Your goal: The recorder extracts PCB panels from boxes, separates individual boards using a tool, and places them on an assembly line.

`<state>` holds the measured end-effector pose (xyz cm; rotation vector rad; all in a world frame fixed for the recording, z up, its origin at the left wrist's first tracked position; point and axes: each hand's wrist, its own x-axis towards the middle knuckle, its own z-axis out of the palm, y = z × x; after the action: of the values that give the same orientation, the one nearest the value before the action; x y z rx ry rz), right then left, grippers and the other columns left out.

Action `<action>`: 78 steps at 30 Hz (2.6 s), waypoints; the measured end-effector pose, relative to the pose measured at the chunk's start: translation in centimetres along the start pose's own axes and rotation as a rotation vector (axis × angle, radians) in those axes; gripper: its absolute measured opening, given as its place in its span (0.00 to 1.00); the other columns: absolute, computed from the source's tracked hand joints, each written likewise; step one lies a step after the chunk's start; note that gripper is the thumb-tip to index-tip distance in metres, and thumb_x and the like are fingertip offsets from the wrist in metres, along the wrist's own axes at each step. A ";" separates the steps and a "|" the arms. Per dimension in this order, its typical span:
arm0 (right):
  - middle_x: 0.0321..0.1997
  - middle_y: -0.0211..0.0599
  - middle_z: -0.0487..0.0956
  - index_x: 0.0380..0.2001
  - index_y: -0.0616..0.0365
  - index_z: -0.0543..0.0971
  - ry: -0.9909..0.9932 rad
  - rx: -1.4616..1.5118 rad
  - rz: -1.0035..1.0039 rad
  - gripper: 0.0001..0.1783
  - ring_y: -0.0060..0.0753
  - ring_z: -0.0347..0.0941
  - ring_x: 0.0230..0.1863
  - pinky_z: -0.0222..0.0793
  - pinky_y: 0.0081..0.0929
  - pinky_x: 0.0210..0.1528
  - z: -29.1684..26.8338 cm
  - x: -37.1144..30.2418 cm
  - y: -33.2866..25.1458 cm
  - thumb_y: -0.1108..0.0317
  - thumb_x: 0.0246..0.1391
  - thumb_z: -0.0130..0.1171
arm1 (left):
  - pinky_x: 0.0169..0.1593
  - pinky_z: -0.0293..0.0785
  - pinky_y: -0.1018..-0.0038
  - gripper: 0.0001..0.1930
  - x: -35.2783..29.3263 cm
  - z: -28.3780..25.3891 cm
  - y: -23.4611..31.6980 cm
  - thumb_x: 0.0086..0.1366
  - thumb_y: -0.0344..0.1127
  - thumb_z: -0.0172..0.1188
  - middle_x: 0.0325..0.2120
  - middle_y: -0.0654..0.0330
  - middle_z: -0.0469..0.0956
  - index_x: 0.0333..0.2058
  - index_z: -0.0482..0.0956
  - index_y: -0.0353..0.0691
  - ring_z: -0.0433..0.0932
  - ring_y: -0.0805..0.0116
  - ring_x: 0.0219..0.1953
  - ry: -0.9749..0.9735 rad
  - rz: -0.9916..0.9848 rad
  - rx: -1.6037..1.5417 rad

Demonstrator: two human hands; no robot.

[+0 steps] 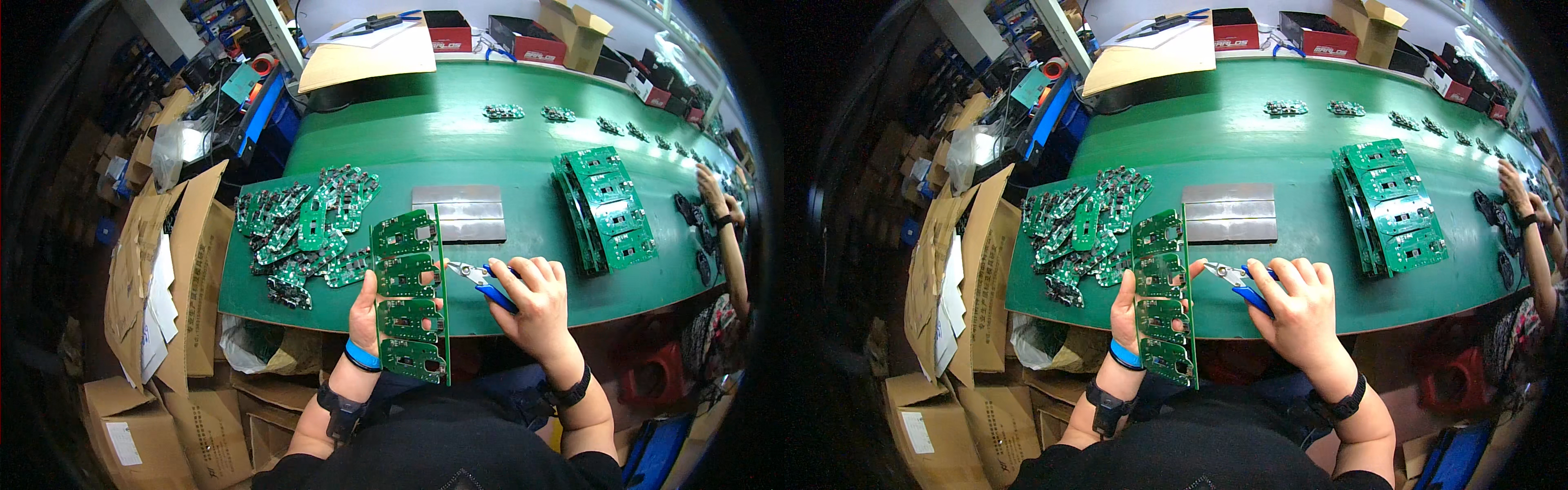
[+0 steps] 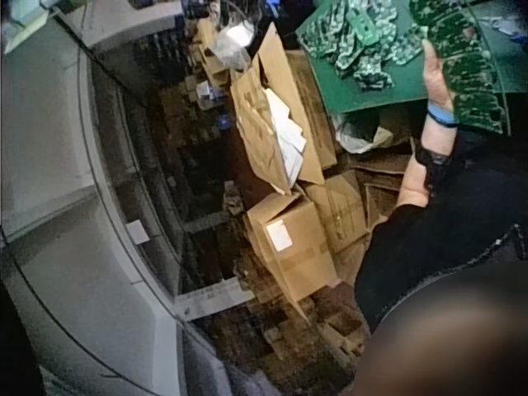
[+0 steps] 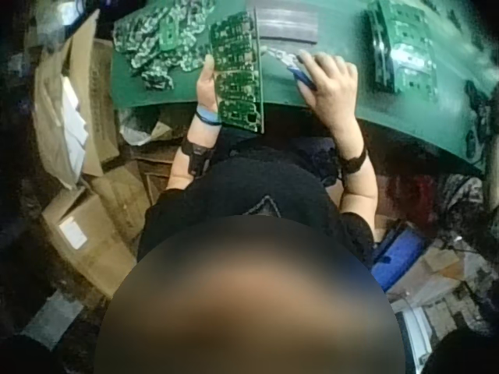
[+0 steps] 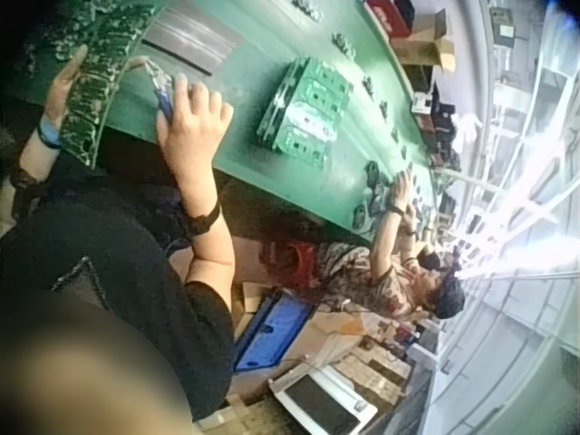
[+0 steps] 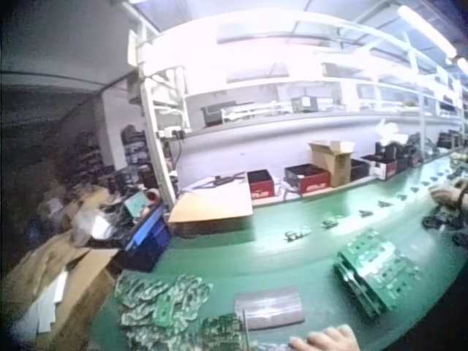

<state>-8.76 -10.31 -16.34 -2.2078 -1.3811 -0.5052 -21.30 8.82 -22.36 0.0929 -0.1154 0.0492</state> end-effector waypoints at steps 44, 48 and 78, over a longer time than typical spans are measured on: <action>0.40 0.35 0.71 0.46 0.51 0.74 -0.062 -0.046 -0.068 0.31 0.36 0.65 0.42 0.55 0.37 0.45 -0.5 0.6 -1.0 0.62 0.31 0.64 | 0.50 0.73 0.68 0.23 1.3 3.9 -1.2 0.71 0.46 0.28 0.52 0.52 0.66 0.59 0.52 0.40 0.71 0.63 0.50 0.187 0.126 0.863; 0.40 0.35 0.70 0.46 0.52 0.74 -0.054 -0.071 -0.086 0.31 0.36 0.65 0.41 0.55 0.37 0.44 -0.8 0.9 -1.1 0.63 0.30 0.64 | 0.47 0.76 0.63 0.26 1.4 3.9 -1.2 0.69 0.51 0.28 0.51 0.50 0.66 0.59 0.50 0.42 0.74 0.58 0.46 0.240 0.111 0.894; 0.38 0.38 0.72 0.42 0.55 0.75 0.056 0.067 0.113 0.27 0.41 0.66 0.41 0.58 0.37 0.45 -1.1 -0.6 0.7 0.65 0.32 0.63 | 0.48 0.74 0.55 0.36 1.2 3.2 0.0 0.66 0.61 0.27 0.57 0.41 0.58 0.62 0.49 0.38 0.68 0.47 0.52 0.169 0.064 0.311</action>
<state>-8.45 -11.65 -15.93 -2.1868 -1.2191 -0.4698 -20.45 8.60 -19.10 0.3947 0.0596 0.1381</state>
